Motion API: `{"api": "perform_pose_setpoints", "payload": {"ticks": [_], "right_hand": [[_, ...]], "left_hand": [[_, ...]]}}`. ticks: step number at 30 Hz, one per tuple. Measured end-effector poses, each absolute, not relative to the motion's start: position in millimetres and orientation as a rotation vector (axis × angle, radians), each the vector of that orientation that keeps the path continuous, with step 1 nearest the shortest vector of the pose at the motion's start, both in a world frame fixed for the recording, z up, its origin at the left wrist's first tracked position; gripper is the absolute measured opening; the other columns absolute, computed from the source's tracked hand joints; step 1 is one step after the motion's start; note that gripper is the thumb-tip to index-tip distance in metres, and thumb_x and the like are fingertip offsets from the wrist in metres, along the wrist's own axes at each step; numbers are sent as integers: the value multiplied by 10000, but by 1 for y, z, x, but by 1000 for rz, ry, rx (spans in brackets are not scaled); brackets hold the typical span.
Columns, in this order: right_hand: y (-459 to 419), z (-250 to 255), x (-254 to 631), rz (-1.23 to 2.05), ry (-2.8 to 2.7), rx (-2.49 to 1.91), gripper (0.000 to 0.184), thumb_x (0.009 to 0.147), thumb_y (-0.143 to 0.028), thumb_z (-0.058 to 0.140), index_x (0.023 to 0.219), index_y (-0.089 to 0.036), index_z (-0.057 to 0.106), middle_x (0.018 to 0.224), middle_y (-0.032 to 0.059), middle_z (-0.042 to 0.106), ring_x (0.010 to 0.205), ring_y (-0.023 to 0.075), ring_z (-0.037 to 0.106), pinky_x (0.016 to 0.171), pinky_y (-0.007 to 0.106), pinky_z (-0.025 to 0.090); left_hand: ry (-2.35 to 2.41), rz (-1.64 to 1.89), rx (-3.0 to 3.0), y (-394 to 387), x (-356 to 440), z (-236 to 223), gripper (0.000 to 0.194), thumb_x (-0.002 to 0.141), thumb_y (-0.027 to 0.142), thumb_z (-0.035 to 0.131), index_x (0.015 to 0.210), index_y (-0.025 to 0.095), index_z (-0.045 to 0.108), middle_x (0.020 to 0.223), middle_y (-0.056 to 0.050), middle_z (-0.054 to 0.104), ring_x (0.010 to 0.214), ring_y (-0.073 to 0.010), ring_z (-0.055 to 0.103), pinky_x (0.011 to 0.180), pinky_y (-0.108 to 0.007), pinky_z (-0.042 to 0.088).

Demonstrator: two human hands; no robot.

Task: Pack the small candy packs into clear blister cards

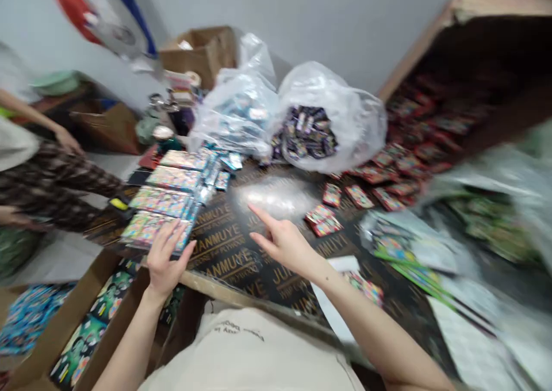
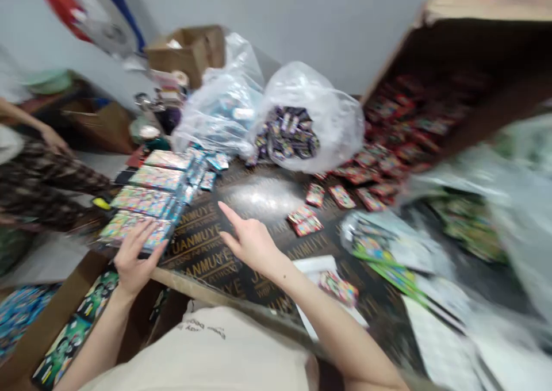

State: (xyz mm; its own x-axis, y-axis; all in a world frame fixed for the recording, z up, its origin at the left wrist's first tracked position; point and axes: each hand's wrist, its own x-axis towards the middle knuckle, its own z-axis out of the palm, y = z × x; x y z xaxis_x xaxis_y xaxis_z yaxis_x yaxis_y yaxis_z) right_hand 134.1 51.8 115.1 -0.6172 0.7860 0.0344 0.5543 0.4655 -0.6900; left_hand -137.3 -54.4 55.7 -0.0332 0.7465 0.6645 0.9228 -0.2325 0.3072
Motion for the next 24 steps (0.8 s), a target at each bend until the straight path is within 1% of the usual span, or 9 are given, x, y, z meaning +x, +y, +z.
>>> {"api": "perform_pose_setpoints", "payload": {"ticks": [3, 6, 10, 13, 15, 17, 19, 21, 24], "right_hand": [[33, 69, 211, 965, -2039, -1512, 465, 852, -331, 526, 1287, -173, 569, 612, -8, 578, 561, 145, 500, 609, 258, 385], [5, 39, 296, 716, -1632, -1879, 450, 840, -361, 524, 1222, -140, 609, 731, 39, 628, 668, 181, 555, 689, 297, 432], [-40, 8, 361, 598, -1439, -2087, 445, 825, -367, 521, 1190, -131, 614, 908, 104, 647, 827, 226, 596, 792, 358, 462], [-58, -15, 363, 606, -1600, -2101, 568, 756, -362, 617, 1277, -145, 551, 1182, 170, 586, 1097, 292, 534, 918, 419, 420], [-62, -27, 354, 590, -1736, -2093, 656, 733, -317, 647, 1351, -171, 480, 1277, 168, 540, 1204, 313, 461, 987, 456, 360], [-63, -34, 349, 565, -1804, -2113, 634, 760, -261, 610, 1371, -180, 458, 1227, 153, 571, 1173, 302, 481, 1009, 472, 324], [-65, -36, 353, 494, -1764, -2185, 562, 794, -236, 564, 1346, -160, 490, 1149, 157, 596, 1118, 301, 511, 1009, 489, 307], [-66, -34, 364, 377, -1609, -2265, 554, 804, -282, 570, 1335, -142, 501, 1211, 195, 555, 1175, 344, 464, 1014, 528, 282], [-67, -26, 374, 475, -1331, -2166, 608, 840, -403, 538, 1386, -159, 428, 1315, 200, 493, 1243, 348, 413, 1017, 516, 304]], "left_hand": [[-1851, -1357, -2263, -25, -97, 44, 371, 833, 255, 639, 1201, 238, 600, 1193, -81, 649, 1102, -239, 611, 1001, -435, 462], [-1959, -1302, -2805, 5, -40, 14, 302, 853, 363, 603, 1102, 201, 652, 1142, -85, 674, 1065, -232, 630, 962, -415, 490], [-1741, -974, -3299, 18, 49, -20, 501, 775, 468, 666, 1175, 171, 612, 1179, -125, 651, 1094, -262, 608, 969, -420, 473], [-1514, -616, -3326, 21, 103, -33, 701, 653, 434, 771, 1247, 130, 556, 1183, -172, 625, 1103, -314, 574, 953, -436, 462], [-1458, -485, -3266, 27, 125, -38, 493, 706, 283, 724, 1160, 126, 610, 1036, -152, 667, 997, -290, 608, 874, -391, 490], [-1464, -455, -3218, 37, 134, -39, 238, 783, 145, 592, 1007, 150, 671, 880, -107, 684, 866, -238, 636, 787, -335, 501], [-1506, -476, -3174, 49, 131, -35, 219, 832, 99, 492, 909, 164, 687, 826, -90, 685, 817, -211, 642, 757, -315, 499], [-1446, -641, -3134, 55, 121, -27, 221, 864, 127, 474, 901, 168, 689, 866, -97, 696, 849, -210, 643, 777, -327, 499], [-947, -1068, -3140, 46, 107, -12, 185, 869, 170, 532, 967, 204, 686, 930, -84, 713, 896, -202, 650, 809, -340, 507]]}}
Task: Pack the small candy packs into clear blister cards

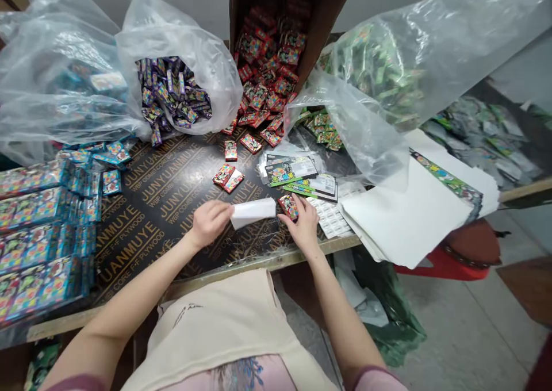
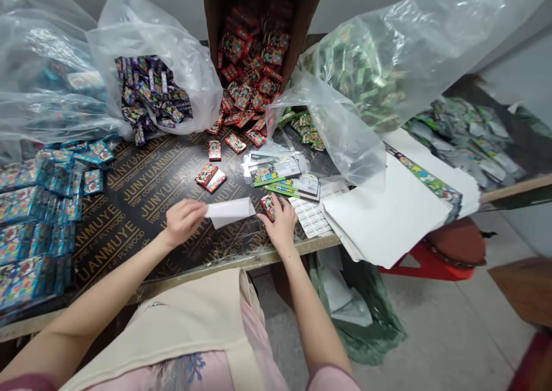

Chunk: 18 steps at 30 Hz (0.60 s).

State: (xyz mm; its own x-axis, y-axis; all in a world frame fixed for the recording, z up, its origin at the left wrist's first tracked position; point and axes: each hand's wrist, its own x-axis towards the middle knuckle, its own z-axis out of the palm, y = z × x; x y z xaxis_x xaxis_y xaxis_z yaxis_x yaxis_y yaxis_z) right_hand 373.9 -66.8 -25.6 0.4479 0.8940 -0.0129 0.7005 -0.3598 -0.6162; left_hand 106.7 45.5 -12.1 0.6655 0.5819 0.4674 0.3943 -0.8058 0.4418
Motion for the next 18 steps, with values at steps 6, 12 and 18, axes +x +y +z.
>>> {"api": "perform_pose_setpoints", "payload": {"ticks": [6, 12, 18], "right_hand": [[-70, 2, 351, 1089, -1023, -1532, 618, 792, -500, 586, 1323, -207, 468, 1262, 114, 564, 1078, 237, 571, 888, 354, 474], [-164, 28, 451, -607, -372, -1840, 509, 864, -343, 498, 1323, -136, 424, 1320, 168, 476, 1240, 270, 466, 1025, 448, 398], [-304, -38, 523, -765, 232, -2405, 477, 879, -189, 283, 1318, -23, 365, 1291, 275, 462, 1273, 300, 435, 1029, 488, 358]], "left_hand": [[104, 1011, 2682, -1, 116, -15, 399, 847, 85, 559, 1232, 190, 575, 992, -82, 720, 953, -193, 657, 842, -320, 530], [714, 516, 2738, -8, 128, -56, 622, 892, 396, 534, 1434, 141, 365, 1499, -240, 298, 1381, -380, 302, 1061, -584, 325], [860, 291, 2776, -12, 119, -78, 629, 935, 516, 349, 1443, 145, 356, 1553, -206, 169, 1441, -364, 127, 1112, -612, 170]]}}
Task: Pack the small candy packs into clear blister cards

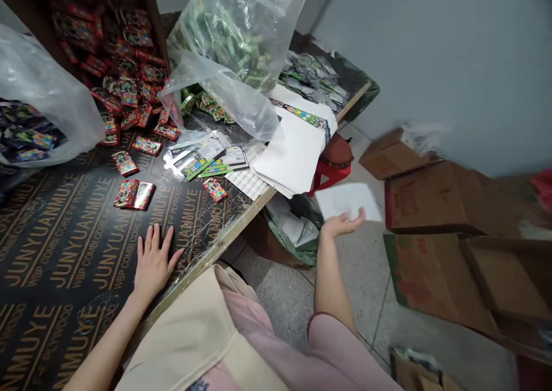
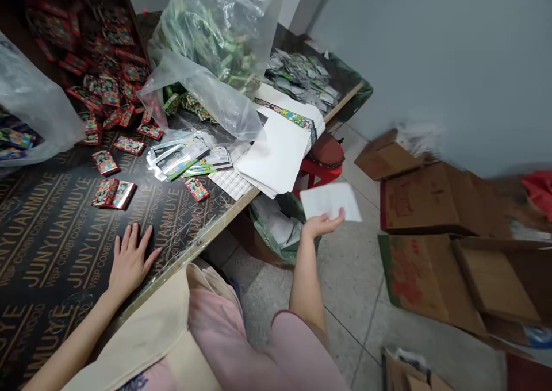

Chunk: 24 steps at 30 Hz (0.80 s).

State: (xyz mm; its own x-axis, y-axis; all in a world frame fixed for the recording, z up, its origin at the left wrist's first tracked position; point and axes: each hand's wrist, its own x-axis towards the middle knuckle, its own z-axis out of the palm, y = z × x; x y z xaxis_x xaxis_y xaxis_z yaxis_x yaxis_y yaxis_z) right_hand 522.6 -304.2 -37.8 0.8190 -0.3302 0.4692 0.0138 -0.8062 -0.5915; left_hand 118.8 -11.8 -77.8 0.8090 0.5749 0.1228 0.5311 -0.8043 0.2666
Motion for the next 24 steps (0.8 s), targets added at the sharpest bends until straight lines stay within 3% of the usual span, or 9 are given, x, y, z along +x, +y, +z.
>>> {"api": "perform_pose_setpoints", "payload": {"ticks": [4, 7, 10, 14, 17, 24], "right_hand": [[-308, -95, 493, -492, 144, -2505, 502, 861, -379, 432, 1266, -87, 475, 1189, 261, 544, 1129, 344, 526, 910, 521, 422], [-276, -100, 475, -497, -80, -2546, 623, 847, -478, 492, 1347, -111, 438, 1378, 288, 400, 1257, 402, 407, 967, 608, 323], [-227, -83, 468, -506, -635, -2507, 565, 892, -431, 475, 1370, -132, 436, 1394, 239, 427, 1308, 364, 376, 1036, 571, 275], [-163, -64, 467, -64, -1363, -2383, 507, 892, -351, 518, 1330, -97, 485, 1287, 205, 571, 1231, 306, 497, 1020, 456, 372], [-137, -58, 469, 75, -1433, -2532, 548, 852, -315, 594, 1307, -29, 490, 1296, 251, 556, 1241, 339, 497, 991, 450, 408], [-137, -45, 483, 56, -1631, -2618, 251, 890, -184, 474, 1062, -104, 638, 1065, 197, 687, 1030, 289, 651, 801, 376, 520]], "left_hand": [[874, 291, 2807, -14, 118, -79, 632, 930, 532, 350, 1431, 148, 381, 1544, -201, 209, 1440, -351, 149, 1119, -585, 182], [888, 260, 2847, -14, 120, -77, 627, 924, 527, 378, 1425, 149, 393, 1534, -202, 239, 1434, -344, 178, 1118, -565, 206], [916, 233, 2875, -13, 120, -75, 621, 917, 512, 415, 1425, 157, 393, 1529, -195, 258, 1429, -337, 202, 1118, -552, 224], [920, 217, 2902, -14, 120, -74, 613, 912, 495, 442, 1420, 153, 401, 1526, -192, 269, 1426, -333, 217, 1123, -536, 232], [920, 214, 2903, -15, 119, -75, 615, 913, 485, 448, 1432, 161, 380, 1527, -186, 272, 1427, -326, 217, 1126, -525, 238], [953, 161, 2853, -17, 123, -69, 611, 912, 504, 444, 1441, 212, 361, 1526, -166, 285, 1428, -311, 220, 1132, -523, 234]]}}
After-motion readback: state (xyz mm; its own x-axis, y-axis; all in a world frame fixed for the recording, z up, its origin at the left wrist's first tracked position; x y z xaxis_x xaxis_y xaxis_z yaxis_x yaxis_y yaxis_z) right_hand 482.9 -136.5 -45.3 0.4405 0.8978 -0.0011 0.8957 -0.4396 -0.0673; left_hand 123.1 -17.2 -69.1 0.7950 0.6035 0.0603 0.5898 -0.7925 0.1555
